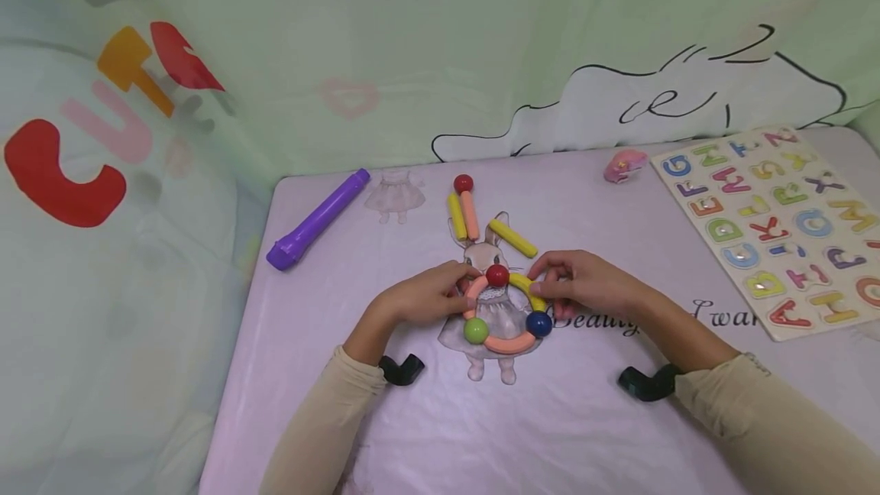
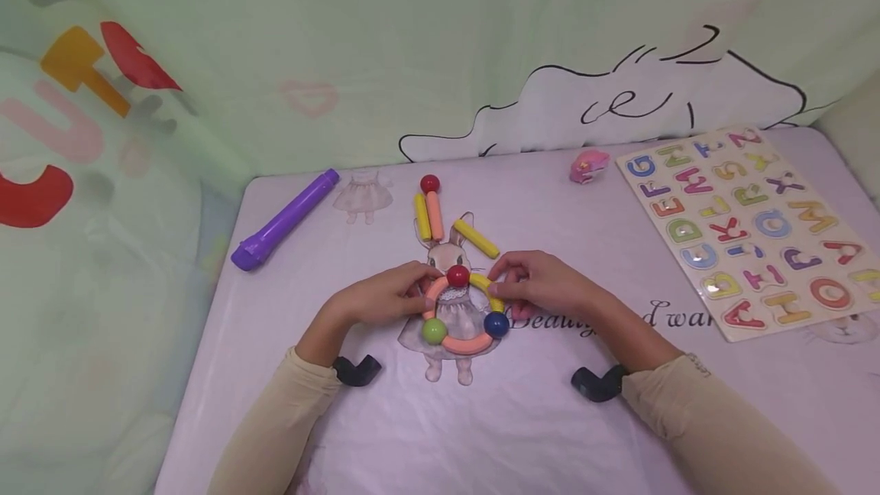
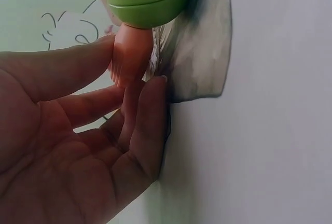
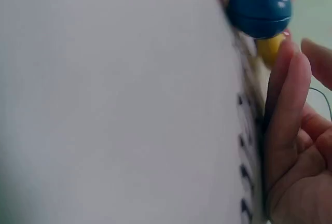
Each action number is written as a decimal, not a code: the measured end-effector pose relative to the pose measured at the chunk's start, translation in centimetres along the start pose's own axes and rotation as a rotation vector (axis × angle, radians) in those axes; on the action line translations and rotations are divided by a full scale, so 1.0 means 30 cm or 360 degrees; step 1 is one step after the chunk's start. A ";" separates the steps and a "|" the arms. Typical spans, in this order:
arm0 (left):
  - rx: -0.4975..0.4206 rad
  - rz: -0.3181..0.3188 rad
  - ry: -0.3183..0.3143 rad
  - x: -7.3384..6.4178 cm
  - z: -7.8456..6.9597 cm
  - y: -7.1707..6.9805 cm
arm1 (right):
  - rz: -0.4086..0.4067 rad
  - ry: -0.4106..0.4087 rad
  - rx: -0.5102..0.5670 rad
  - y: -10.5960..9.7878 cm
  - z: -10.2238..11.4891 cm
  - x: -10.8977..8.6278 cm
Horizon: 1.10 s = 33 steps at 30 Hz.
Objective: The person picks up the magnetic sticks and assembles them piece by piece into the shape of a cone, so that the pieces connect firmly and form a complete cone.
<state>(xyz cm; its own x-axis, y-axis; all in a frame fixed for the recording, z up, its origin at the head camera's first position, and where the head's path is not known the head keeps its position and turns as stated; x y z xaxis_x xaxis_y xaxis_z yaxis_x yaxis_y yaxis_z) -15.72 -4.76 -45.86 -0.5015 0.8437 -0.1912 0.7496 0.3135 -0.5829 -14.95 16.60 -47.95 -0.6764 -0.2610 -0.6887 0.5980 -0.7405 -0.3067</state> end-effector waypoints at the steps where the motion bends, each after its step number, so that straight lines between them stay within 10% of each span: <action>1: -0.0005 0.0001 -0.0005 0.002 0.001 0.000 | -0.0029 0.0007 0.0008 -0.006 0.001 -0.001; 12: -0.0072 -0.0013 -0.0014 0.003 0.002 0.000 | -0.0725 -0.0070 -0.0234 -0.134 0.066 0.016; 33: -0.0095 -0.0017 -0.0041 0.003 0.013 0.001 | -0.0524 -0.0058 -0.0360 -0.151 0.109 0.143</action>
<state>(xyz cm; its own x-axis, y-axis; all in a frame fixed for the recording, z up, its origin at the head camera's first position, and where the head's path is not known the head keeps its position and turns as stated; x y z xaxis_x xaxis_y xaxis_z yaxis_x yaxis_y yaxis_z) -15.91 -4.85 -46.20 -0.5203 0.8288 -0.2058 0.7680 0.3487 -0.5372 -21.96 16.81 -47.36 -0.8602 -0.0570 -0.5068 0.4233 -0.6341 -0.6471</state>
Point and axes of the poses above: each hand's wrist, its own x-axis towards the middle knuckle, its own y-axis out of the palm, z = x × y, the point moved 7 cm from there along x, towards the middle knuckle, and after that the axes turned 14 degrees about y, right-handed, at the moved point
